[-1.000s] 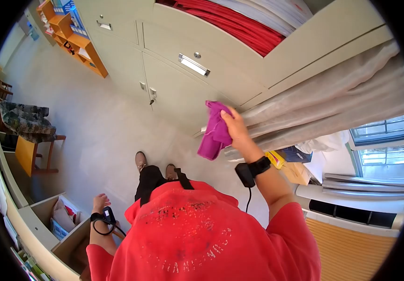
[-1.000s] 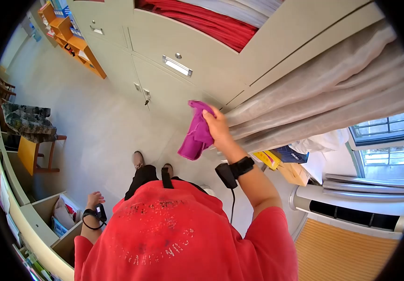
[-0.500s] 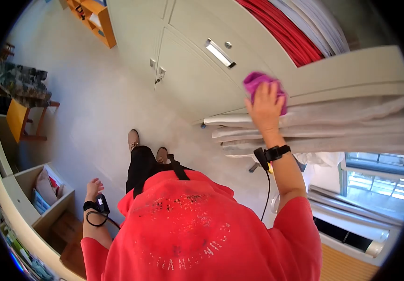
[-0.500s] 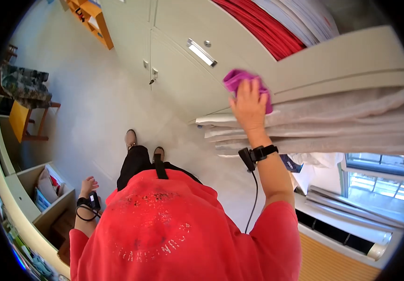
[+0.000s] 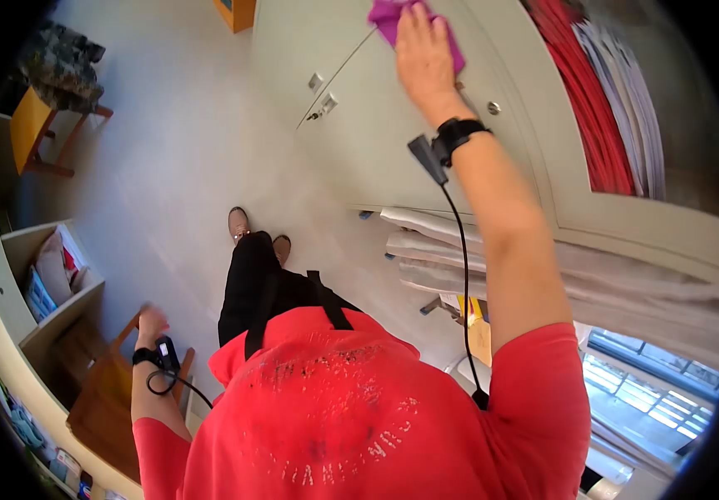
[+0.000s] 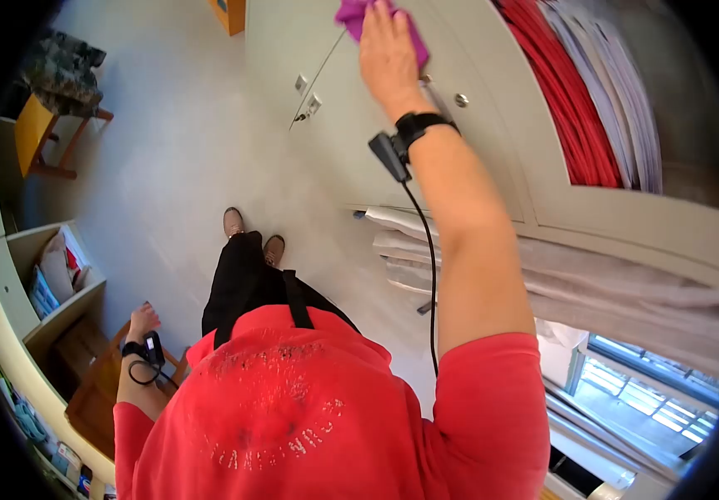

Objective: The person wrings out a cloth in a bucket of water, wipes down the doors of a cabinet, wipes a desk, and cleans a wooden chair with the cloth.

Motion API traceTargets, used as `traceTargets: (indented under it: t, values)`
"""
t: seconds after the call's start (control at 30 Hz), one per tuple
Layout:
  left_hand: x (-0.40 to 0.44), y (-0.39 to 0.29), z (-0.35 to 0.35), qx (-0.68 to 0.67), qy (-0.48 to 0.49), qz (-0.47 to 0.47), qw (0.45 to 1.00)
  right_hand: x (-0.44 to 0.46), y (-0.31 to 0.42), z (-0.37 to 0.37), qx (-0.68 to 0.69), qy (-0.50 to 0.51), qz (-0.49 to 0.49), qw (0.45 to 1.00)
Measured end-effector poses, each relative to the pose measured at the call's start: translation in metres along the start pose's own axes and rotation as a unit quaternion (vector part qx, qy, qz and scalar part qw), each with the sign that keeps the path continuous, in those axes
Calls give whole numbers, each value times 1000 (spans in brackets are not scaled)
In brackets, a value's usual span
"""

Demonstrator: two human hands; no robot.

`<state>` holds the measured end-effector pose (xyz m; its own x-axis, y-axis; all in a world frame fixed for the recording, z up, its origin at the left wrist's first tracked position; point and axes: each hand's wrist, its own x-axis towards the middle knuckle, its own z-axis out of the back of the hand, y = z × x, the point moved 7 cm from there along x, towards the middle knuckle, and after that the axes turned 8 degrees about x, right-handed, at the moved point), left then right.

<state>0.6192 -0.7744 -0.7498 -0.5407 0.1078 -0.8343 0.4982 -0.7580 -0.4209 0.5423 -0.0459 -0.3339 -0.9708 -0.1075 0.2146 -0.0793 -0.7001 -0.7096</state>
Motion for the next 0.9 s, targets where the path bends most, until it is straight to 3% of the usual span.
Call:
traceTargets:
  t: [0.07, 0.17, 0.23, 0.3, 0.37, 0.4, 0.43, 0.47, 0.5, 0.53, 0.6, 0.67, 0.77, 0.9]
  values:
    - [-40, -61, -14, -17, -39, 71, 997, 17, -8, -4, 17, -23, -17, 999]
    - [-75, -92, -16, -31, -75, 107, 991, -32, 44, -43, -42, 157, 103, 981]
    - [-91, -81, -16, -71, -88, 134, 984, -84, 81, -65, -101, 207, 205, 951]
    - [-77, -5, -25, -155, -70, 128, 977, -136, 111, -95, -84, 262, 276, 921]
    - [-90, 34, -27, -30, -29, 153, 987, -146, 121, -112, 45, 361, 340, 867]
    - [-83, 53, -35, 238, 45, 77, 967, -117, 114, -106, 37, 290, 308, 905]
    - [-78, 72, -42, 485, 73, -22, 871, -79, 106, -100, 30, 217, 273, 937]
    - [-81, 79, -46, 544, 83, -64, 832, -33, 95, -94, 12, 169, 255, 952]
    - [-80, 77, -47, 529, 90, -59, 842, 18, 81, -85, 5, 131, 217, 967]
    - [-75, 78, -41, 445, 77, -20, 892, 68, 67, -71, -4, 92, 178, 980]
    - [-68, 69, -28, 108, 12, 101, 989, 154, 33, -53, -23, 61, 127, 990]
    - [-65, 39, -19, -120, -28, 174, 977, 196, 14, -45, 19, 14, 98, 995]
    - [-43, 4, -10, -134, -59, 182, 972, 177, 41, -65, 21, 41, 142, 989]
    - [-73, -7, -3, -85, -98, 206, 970, 82, 118, -141, 15, 194, 225, 955]
